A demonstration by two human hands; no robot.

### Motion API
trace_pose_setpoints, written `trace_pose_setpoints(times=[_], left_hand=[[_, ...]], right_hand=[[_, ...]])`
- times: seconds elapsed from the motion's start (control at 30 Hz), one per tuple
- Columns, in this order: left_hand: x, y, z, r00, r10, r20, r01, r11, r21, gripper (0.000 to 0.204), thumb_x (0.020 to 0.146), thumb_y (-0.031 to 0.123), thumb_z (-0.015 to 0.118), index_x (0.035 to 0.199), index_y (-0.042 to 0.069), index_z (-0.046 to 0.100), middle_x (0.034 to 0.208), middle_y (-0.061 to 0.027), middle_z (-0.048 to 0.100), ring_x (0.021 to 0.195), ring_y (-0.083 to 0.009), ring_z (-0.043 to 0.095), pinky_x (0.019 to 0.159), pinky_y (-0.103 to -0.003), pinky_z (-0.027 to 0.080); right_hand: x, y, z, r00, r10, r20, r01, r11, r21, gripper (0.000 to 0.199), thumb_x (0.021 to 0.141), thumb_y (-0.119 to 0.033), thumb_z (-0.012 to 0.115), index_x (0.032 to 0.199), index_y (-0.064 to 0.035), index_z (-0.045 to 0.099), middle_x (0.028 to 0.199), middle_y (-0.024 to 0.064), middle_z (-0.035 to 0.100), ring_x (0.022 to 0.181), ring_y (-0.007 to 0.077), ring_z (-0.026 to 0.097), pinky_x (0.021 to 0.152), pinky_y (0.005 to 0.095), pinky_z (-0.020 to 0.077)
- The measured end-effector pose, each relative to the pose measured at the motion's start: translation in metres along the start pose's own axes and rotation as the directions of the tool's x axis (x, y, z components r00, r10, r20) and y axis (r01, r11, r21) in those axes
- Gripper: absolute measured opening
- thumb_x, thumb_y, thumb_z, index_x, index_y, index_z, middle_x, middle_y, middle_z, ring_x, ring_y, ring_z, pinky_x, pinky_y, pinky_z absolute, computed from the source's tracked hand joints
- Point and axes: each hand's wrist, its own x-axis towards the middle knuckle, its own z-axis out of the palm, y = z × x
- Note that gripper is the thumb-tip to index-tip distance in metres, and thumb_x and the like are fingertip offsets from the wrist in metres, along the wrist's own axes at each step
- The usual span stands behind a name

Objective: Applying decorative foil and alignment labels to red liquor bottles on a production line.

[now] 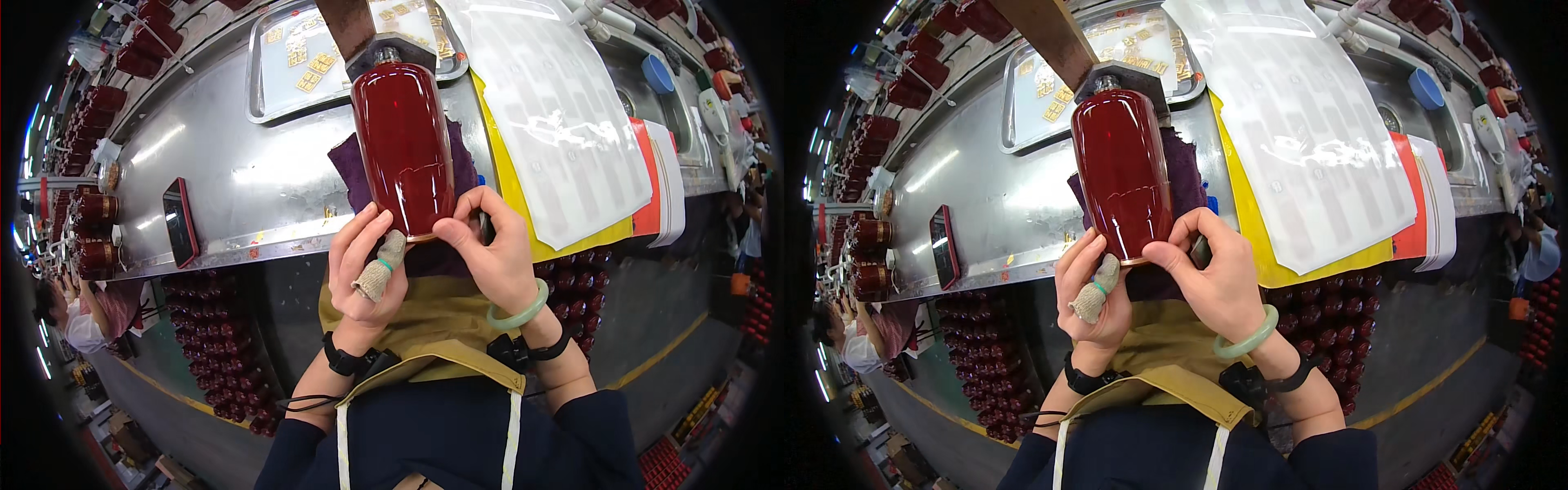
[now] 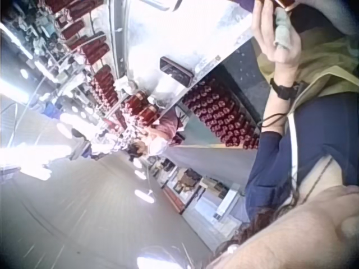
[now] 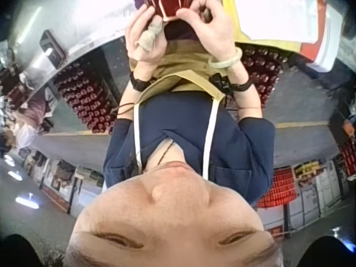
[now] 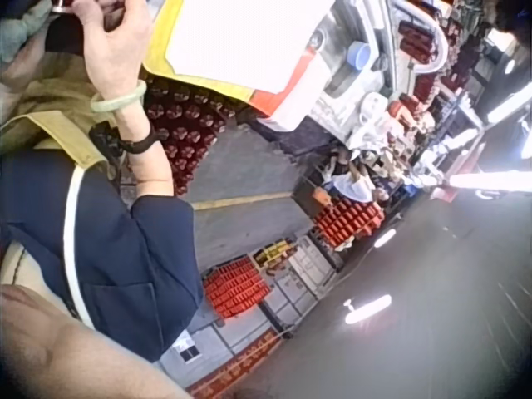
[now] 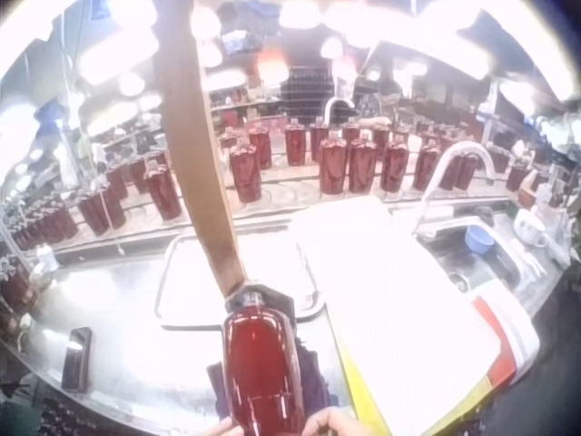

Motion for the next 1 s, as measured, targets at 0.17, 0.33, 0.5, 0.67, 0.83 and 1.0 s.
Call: trace_pose_setpoints(times=[0.17,0.33,0.5,0.67,0.83,1.0], left_hand=[[-0.001,-0.001,0.001,0.999,0.024,-0.026,-0.024,0.999,-0.02,0.034,0.077,-0.013,0.081,0.099,0.002,0.06,0.117,-0.0204,0.075,0.109,-0.0423,0.073,0.089,-0.046,0.065],[-0.002,-0.001,0.001,1.0,0.011,-0.02,-0.011,1.0,-0.019,0.035,0.078,-0.013,0.081,0.099,0.002,0.059,0.117,-0.0212,0.075,0.109,-0.0427,0.073,0.089,-0.046,0.065],[-0.004,-0.008,-0.001,0.992,0.123,0.005,-0.123,0.992,-0.005,0.045,0.084,-0.011,0.081,0.126,-0.009,0.066,0.123,-0.023,0.07,0.117,-0.0362,0.07,0.098,-0.039,0.062],[-0.002,-0.005,-0.003,0.991,0.127,0.051,-0.128,0.992,0.023,0.044,0.085,-0.013,0.079,0.126,-0.01,0.065,0.124,-0.0239,0.069,0.119,-0.0367,0.069,0.1,-0.04,0.06],[-0.011,-0.006,-0.001,0.992,0.097,0.075,-0.097,0.995,-0.006,0.044,0.089,-0.015,0.072,0.131,-0.012,0.061,0.135,-0.0277,0.06,0.127,-0.038,0.064,0.105,-0.04,0.058],[-0.019,-0.002,-0.001,0.995,0.03,0.094,-0.028,0.999,-0.022,0.048,0.09,-0.015,0.07,0.136,-0.013,0.056,0.141,-0.0284,0.054,0.131,-0.0397,0.06,0.107,-0.04,0.056]], right_hand=[[-0.001,-0.001,0.0,1.0,0.028,0.009,-0.028,0.999,0.018,0.027,0.095,-0.021,0.081,0.092,-0.0009,0.063,0.075,0.0016,0.06,0.068,0.0103,0.05,0.064,0.0275,0.0438],[-0.002,0.0,-0.001,0.995,0.103,0.016,-0.104,0.994,0.045,0.027,0.095,-0.021,0.082,0.092,-0.0012,0.063,0.075,0.0009,0.059,0.067,0.0096,0.049,0.063,0.0267,0.0428],[-0.003,0.0,0.0,0.997,0.082,-0.001,-0.082,0.996,0.022,0.026,0.095,-0.02,0.081,0.092,-0.0015,0.064,0.072,0.0013,0.056,0.065,0.0097,0.047,0.061,0.0271,0.0408],[-0.003,-0.001,-0.001,0.996,0.093,0.012,-0.094,0.996,0.014,0.025,0.097,-0.021,0.079,0.092,-0.0017,0.064,0.072,0.0019,0.056,0.064,0.01,0.046,0.06,0.028,0.0392],[-0.003,0.009,-0.002,0.999,0.046,-0.011,-0.045,0.998,0.037,0.023,0.102,-0.023,0.073,0.094,-0.0026,0.065,0.071,0.0011,0.055,0.064,0.0096,0.044,0.059,0.0284,0.0386],[-0.007,0.018,-0.01,0.999,0.021,0.04,-0.03,0.968,0.25,0.026,0.107,-0.029,0.065,0.108,-0.0022,0.065,0.091,-0.0007,0.058,0.083,0.0088,0.049,0.077,0.0247,0.0423]])
